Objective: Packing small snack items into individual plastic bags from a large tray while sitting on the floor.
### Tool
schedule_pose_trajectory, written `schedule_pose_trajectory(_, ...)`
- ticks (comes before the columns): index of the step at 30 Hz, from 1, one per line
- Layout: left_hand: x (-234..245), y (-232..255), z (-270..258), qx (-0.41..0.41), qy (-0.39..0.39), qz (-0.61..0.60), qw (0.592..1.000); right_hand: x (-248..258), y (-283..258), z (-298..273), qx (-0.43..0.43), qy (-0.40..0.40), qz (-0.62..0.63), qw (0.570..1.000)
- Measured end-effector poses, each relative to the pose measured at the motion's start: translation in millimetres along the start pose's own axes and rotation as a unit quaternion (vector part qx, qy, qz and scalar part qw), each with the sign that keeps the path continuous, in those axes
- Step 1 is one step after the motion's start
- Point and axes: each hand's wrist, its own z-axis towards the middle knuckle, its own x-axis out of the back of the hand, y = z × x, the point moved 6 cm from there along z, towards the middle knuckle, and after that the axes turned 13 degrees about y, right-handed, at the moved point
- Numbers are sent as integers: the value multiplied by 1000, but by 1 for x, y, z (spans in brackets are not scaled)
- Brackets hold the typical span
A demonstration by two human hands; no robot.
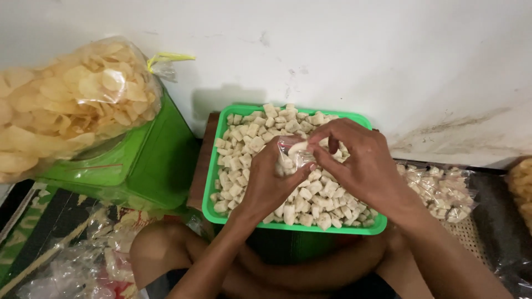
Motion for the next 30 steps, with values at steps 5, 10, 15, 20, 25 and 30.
schedule_pose_trajectory(5, 16, 2, -10, -14, 22, 46, 999, 18, -23, -6, 37, 91, -18, 995)
schedule_pose_trajectory(10, 27, 24, -20, 5, 13, 36, 999, 17, -37, -18, 66, 58, -60, 994)
schedule_pose_trajectory(15, 36, 45, -36, -28, -2, 12, 1000, 21, -60, -28, 62, 42, -53, 996)
schedule_pose_trajectory(20, 46, 59, -51, -79, 28, 33, 996, 32, -76, -34, 76, 54, -116, 989)
schedule_pose_trajectory(25, 42, 63, -51, -61, 15, 18, 998, 32, -73, -41, 51, 18, -113, 992)
schedule_pose_trajectory(30, 23, 60, -38, -39, -25, 6, 999, 25, -54, -33, 8, -30, -89, 996)
